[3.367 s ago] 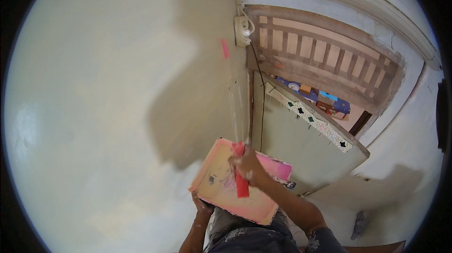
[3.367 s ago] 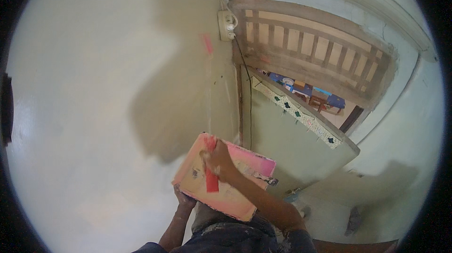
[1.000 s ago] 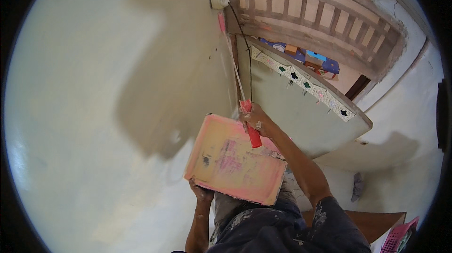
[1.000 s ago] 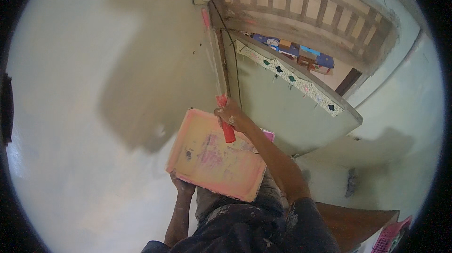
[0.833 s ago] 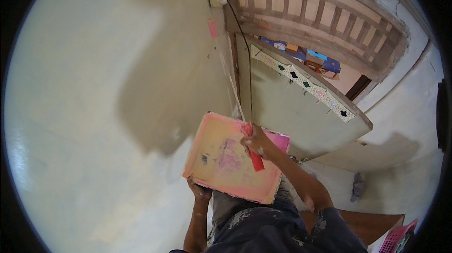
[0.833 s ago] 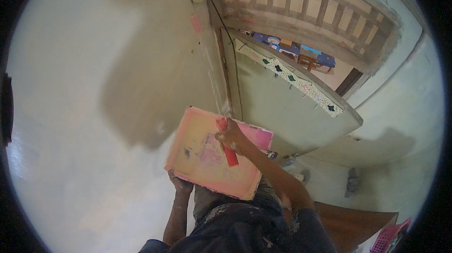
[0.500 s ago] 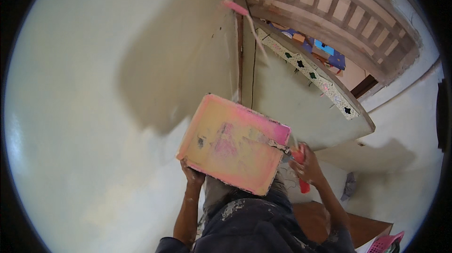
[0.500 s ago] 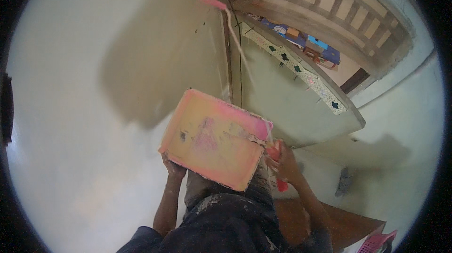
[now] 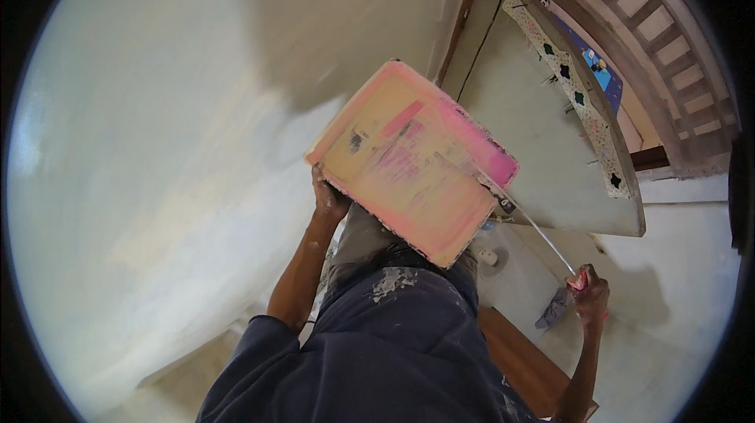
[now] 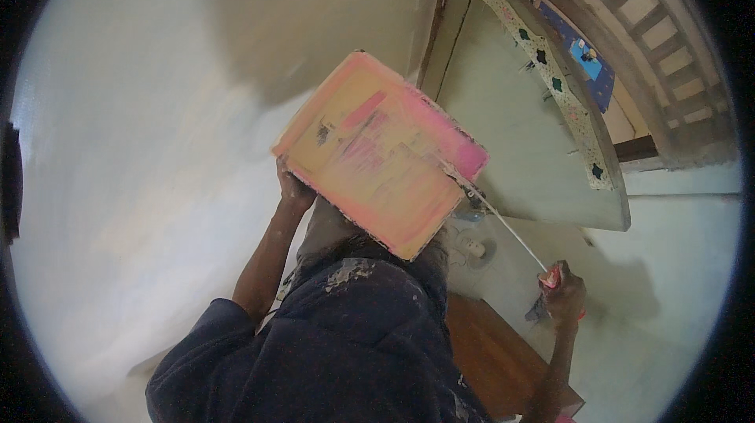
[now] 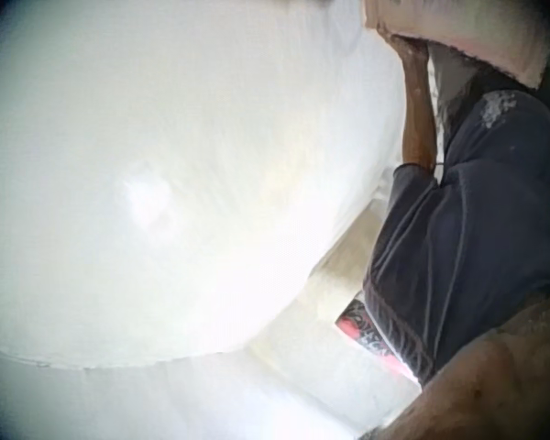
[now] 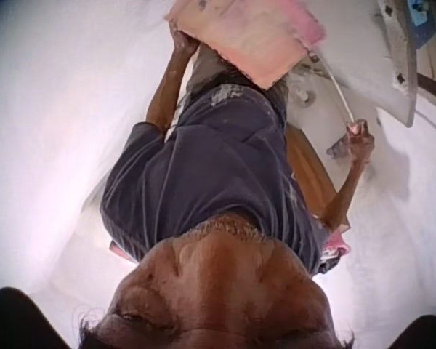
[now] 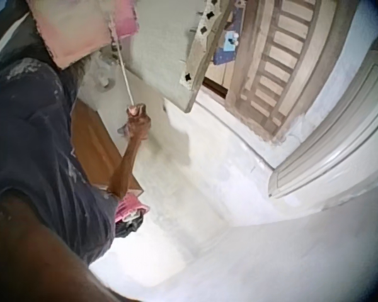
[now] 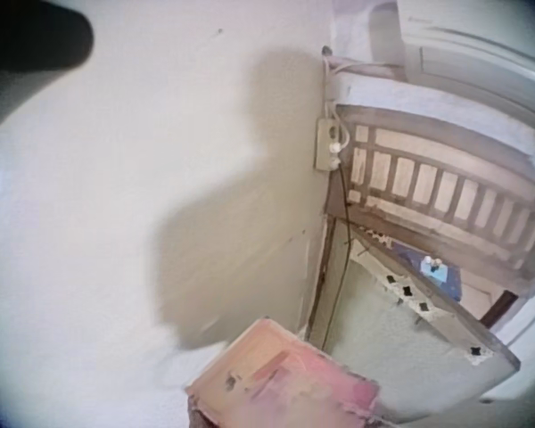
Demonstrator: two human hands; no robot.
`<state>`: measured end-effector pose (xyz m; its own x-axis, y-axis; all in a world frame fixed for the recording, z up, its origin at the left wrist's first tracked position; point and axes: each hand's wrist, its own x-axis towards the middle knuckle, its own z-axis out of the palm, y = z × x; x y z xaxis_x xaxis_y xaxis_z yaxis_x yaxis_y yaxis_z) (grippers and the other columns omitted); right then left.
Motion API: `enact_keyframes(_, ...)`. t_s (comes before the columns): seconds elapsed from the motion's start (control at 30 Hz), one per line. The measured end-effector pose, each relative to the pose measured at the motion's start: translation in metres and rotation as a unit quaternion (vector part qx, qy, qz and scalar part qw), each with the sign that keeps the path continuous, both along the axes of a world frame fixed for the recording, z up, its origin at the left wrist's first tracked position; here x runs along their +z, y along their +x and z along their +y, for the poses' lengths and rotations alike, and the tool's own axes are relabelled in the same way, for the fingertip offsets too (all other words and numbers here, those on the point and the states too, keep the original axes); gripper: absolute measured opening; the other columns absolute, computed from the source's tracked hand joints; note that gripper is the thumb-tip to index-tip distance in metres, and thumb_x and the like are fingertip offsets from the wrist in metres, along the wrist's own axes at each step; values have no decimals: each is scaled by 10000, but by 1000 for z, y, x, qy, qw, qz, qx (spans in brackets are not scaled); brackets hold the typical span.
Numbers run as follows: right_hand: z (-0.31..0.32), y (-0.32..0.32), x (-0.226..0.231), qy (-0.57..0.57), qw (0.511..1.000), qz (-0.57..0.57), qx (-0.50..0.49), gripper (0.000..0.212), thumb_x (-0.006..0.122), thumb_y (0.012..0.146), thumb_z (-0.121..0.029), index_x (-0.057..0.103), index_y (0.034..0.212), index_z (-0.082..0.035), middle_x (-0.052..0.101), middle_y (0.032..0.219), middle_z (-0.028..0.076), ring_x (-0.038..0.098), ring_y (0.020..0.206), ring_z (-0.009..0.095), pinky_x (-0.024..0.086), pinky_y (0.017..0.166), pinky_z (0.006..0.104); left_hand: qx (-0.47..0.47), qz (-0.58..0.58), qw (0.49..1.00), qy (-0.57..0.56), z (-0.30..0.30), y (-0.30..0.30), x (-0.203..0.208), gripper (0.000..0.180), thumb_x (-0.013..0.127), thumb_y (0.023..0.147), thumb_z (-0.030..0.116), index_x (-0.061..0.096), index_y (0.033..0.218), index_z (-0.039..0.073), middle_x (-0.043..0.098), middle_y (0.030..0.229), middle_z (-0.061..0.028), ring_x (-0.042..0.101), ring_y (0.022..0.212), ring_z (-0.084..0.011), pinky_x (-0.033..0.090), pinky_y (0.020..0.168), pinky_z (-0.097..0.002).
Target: The person paints a wall and the frame around a window with a small paint roller, dipping it into a paint tray as needed.
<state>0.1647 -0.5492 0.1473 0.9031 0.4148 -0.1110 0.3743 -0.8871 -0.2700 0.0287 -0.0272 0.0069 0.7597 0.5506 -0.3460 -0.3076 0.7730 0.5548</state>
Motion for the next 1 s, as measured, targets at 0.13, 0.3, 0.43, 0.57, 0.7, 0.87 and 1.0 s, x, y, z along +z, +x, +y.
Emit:
enact_keyframes(0.13, 37, 15, 10, -28, 999, 18, 17, 253, 709, 700, -157, 541, 878, -95, 631, 710, 111, 633, 697, 329, 482, 602, 419, 0, 2, 1000, -17, 3, -3, -6, 564, 408, 873, 480, 450, 1282, 94, 511, 1254, -82, 481, 1149, -249, 390, 979, -426)
enact_keyframes(0.3, 71, 26, 9, -74, 993, 8, 89, 303, 714, 688, -137, 543, 934, -96, 643, 768, 121, 633, 724, 329, 494, 634, 427, -3, -11, 1000, -4, 2, -4, 2, 568, 394, 887, 482, 428, 1301, 94, 485, 1291, -86, 465, 1175, -251, 378, 995, -440)
enact_keyframes(0.43, 97, 24, 11, -84, 990, 11, 117, 325, 718, 688, -139, 539, 956, -97, 646, 796, 119, 631, 736, 333, 490, 635, 427, 5, -5, 1000, -13, 2, -8, 4, 574, 393, 895, 488, 413, 1313, 94, 487, 1288, -92, 465, 1176, -263, 378, 996, -452)
enact_keyframes(0.57, 101, 20, 16, -53, 986, -33, 152, 259, 696, 705, -141, 538, 904, -87, 634, 755, 131, 620, 705, 346, 479, 621, 434, 13, 1, 1000, 6, -2, -8, 12, 604, 417, 879, 511, 410, 1312, 91, 495, 1280, -93, 472, 1168, -274, 381, 990, -457)
enact_keyframes(0.7, 70, 31, 35, -164, 980, -16, 113, 213, 640, 738, -171, 544, 914, -100, 630, 776, 108, 619, 717, 327, 483, 618, 417, 26, 7, 1000, 2, -3, -10, 7, 645, 445, 853, 543, 411, 1312, 90, 494, 1280, -100, 468, 1173, -278, 382, 989, -458)
enact_keyframes(0.87, 12, 41, 59, -162, 979, -82, 90, 112, 610, 768, -160, 542, 826, -92, 621, 733, 114, 619, 689, 319, 480, 601, 402, 22, 26, 999, -4, 2, -17, -4, 657, 405, 861, 557, 386, 1341, 109, 452, 1327, -93, 441, 1201, -283, 366, 1003, -461)
enact_keyframes(1.0, -24, 38, 84, -145, 986, -73, 40, 93, 613, 775, -92, 529, 808, -70, 616, 717, 119, 620, 670, 305, 473, 584, 382, 32, 22, 999, 3, 3, -14, -8, 631, 451, 850, 534, 424, 1302, 93, 509, 1264, -93, 476, 1159, -272, 396, 970, -453)
